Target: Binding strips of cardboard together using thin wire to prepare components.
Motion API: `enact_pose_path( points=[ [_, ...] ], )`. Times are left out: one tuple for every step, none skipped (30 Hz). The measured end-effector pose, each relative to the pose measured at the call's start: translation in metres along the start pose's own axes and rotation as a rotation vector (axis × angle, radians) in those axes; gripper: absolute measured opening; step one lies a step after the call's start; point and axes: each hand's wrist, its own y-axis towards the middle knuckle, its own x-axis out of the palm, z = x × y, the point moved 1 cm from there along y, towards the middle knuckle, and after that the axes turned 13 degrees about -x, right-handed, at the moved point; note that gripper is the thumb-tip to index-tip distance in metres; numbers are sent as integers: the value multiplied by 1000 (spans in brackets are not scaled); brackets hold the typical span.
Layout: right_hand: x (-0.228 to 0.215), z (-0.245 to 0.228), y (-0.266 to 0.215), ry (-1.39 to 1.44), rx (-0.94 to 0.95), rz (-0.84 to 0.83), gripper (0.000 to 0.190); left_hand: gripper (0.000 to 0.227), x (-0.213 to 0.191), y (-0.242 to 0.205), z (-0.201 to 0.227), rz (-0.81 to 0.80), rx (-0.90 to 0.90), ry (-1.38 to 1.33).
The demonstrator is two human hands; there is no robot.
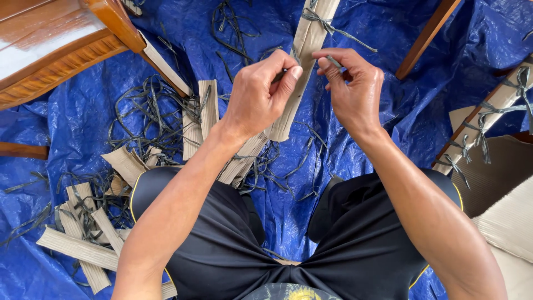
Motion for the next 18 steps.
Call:
enact_pose_path(
  points=[
    [1,5,0,40,24,5,13,12,3,-1,3,12,14,-11],
    [2,6,2,39,24,6,13,12,6,-2,7,11,14,-11],
    [4,7,5,23,24,21,11,10,9,-4,12,27,87,8],
    [5,7,7,7,24,36,10,8,11,-5,17,42,159,28],
    [8,9,6,9,24,35,10,8,14,-5,16,43,158,30],
    [10,11,6,-17,-12,33,10,8,17,-4,15,39,184,57],
    [12,13,5,-46,-48,32,10,8,21,-3,14,34,211,81],
    [10,11,6,-46,-48,32,10,8,21,-1,16,34,212,81],
    [9,9,6,-60,-133,-11,15,8,22,1,19,34,231,82],
    [7,6,7,-73,-217,-55,20,8,23,2,21,35,250,82],
    [6,3,8,-74,-216,-57,20,8,23,5,20,36,249,81],
    [5,0,9,-85,-275,-95,23,10,23,7,19,55,265,99],
    [4,-4,9,-93,-334,-133,26,12,23,9,18,75,280,119],
    [5,1,8,-91,-335,-135,26,12,18,12,22,77,278,120],
    [4,6,6,-53,-276,-141,19,10,14,15,25,94,263,86],
    [4,12,4,-15,-217,-146,14,9,9,18,29,110,247,52],
    [3,16,4,-15,-217,-146,14,9,6,20,28,110,247,52],
    [3,21,4,63,-113,-152,14,8,2,22,27,168,243,42]
  ],
)
